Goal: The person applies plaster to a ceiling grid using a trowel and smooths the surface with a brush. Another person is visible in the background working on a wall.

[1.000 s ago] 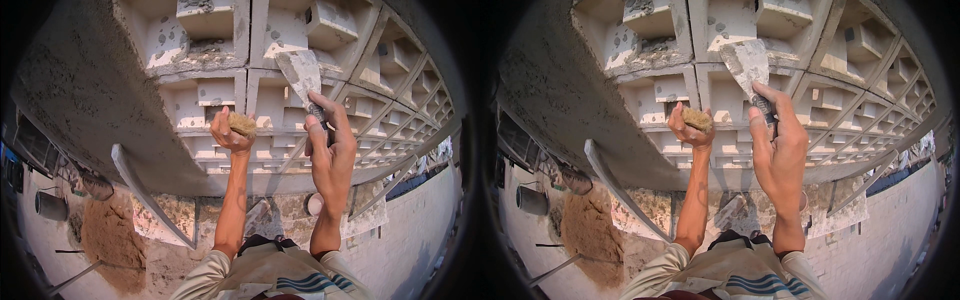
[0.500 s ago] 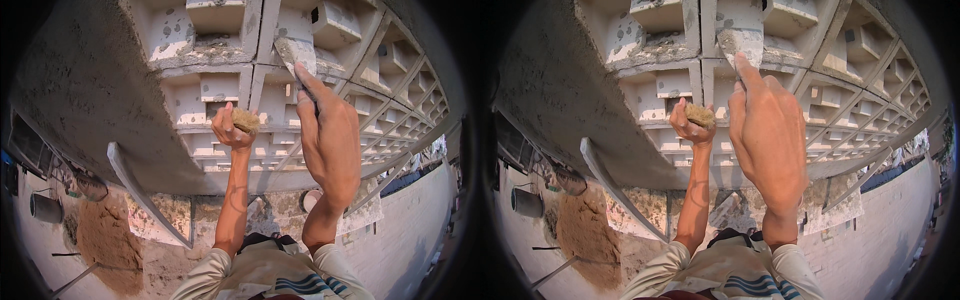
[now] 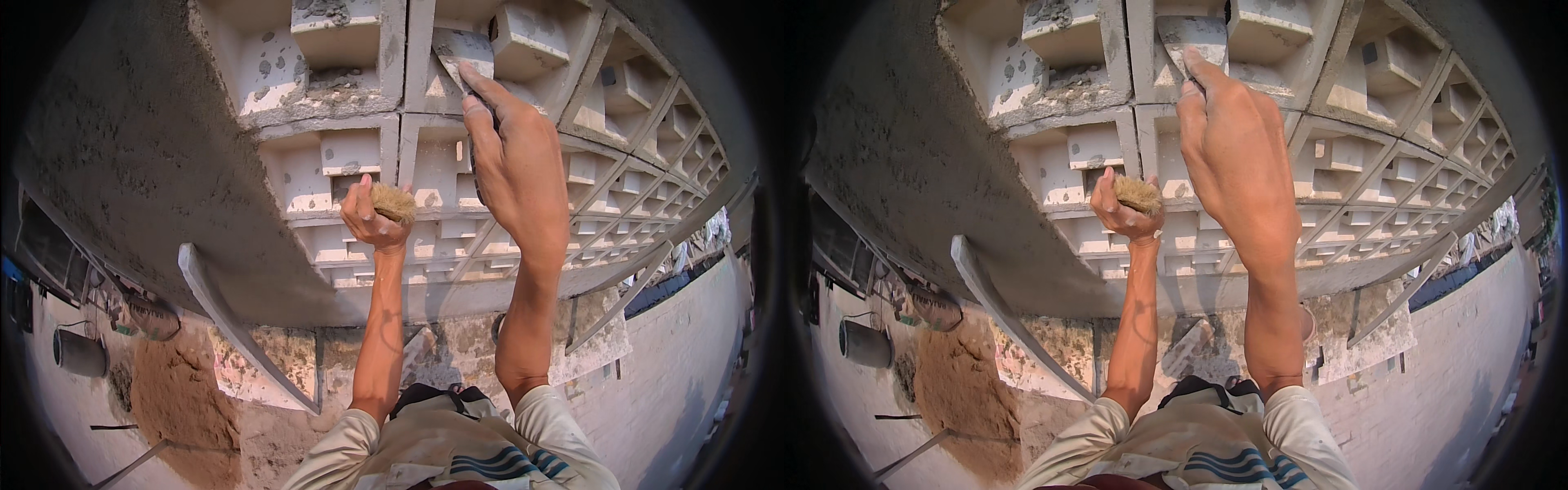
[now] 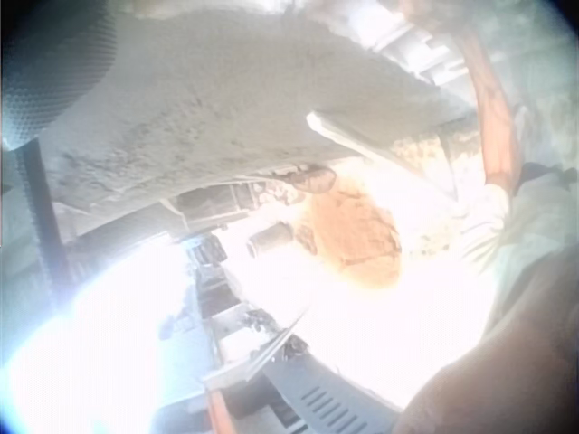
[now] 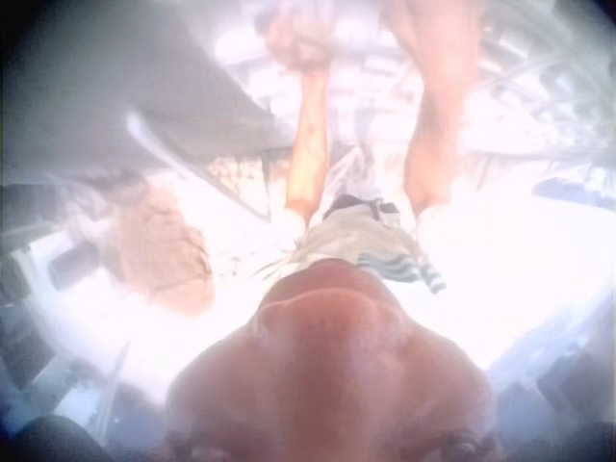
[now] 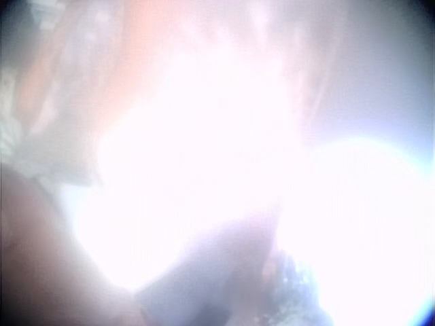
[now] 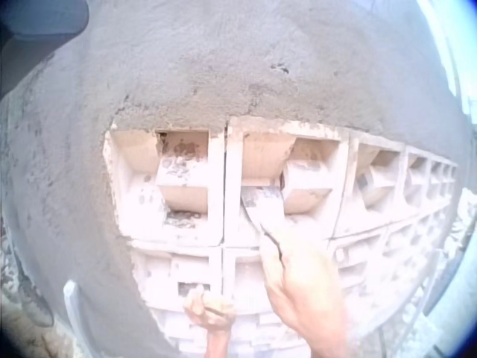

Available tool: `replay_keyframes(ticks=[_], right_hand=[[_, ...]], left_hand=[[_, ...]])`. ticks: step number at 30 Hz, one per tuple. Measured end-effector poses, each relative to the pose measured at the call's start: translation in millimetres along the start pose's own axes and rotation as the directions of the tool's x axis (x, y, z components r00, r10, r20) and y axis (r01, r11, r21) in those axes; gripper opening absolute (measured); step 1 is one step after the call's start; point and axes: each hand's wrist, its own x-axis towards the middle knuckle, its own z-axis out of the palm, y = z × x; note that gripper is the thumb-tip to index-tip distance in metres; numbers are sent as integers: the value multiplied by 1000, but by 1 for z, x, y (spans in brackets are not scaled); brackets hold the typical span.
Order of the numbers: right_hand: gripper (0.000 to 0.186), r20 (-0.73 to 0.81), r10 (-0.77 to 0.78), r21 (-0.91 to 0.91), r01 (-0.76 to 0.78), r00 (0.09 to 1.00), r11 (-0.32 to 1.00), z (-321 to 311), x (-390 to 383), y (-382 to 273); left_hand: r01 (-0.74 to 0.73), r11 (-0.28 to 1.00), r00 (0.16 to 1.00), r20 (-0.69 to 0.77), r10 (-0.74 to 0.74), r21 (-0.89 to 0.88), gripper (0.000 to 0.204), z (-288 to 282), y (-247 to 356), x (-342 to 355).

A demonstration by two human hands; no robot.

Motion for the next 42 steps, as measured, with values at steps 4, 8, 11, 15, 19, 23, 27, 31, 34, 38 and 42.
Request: replay_keyframes(ticks=[4, 8, 11, 15, 19, 23, 27, 31, 34, 38, 42], right_hand=[[42, 80, 107, 12, -108, 991, 994, -6, 8, -9], [41, 97, 149, 56, -155, 984, 986, -11, -33, -15], [39, 59, 101, 69, -104, 993, 992, -10, -34, -9], [38, 151, 158, 55, -168, 976, 984, -17, -39, -14], [42, 230, 213, 128, -246, 950, 961, -55, -84, -13], [43, 106, 213, 259, -234, 971, 937, -74, -86, -5], [45, 228, 224, 146, -261, 947, 954, -70, -73, 0], [45, 173, 171, 249, -211, 970, 945, -35, -87, -1], [45, 118, 207, 277, -232, 971, 932, -24, -90, -3], [45, 124, 239, 261, -264, 963, 929, -14, -84, 1], [45, 107, 223, 243, -244, 969, 939, -13, -84, -3]], left_hand=[[9, 1000, 1000, 7, -9, -16, 75, 0, 2, -1], [0, 1000, 1000, -2, 0, -1, 74, 0, 2, 0], [3, 1000, 1000, -11, -3, 1, 74, 0, 3, -3], [7, 1000, 999, -41, -8, -6, 73, 4, -1, 0], [-1, 1000, 999, -46, 1, -4, 74, 4, 1, -2], [-20, 1000, 999, -44, 21, 12, 73, 1, 1, 2], [-12, 1000, 999, -47, 12, 11, 74, 2, 1, 2], [1, 1000, 999, -47, -1, -10, 75, 4, 4, 3], [6, 1000, 999, -47, -7, -13, 74, 3, 4, 3], [2, 1000, 999, -51, -2, -10, 74, 3, 2, 2], [-3, 1000, 1000, -27, 3, -14, 74, 1, 2, 2]])
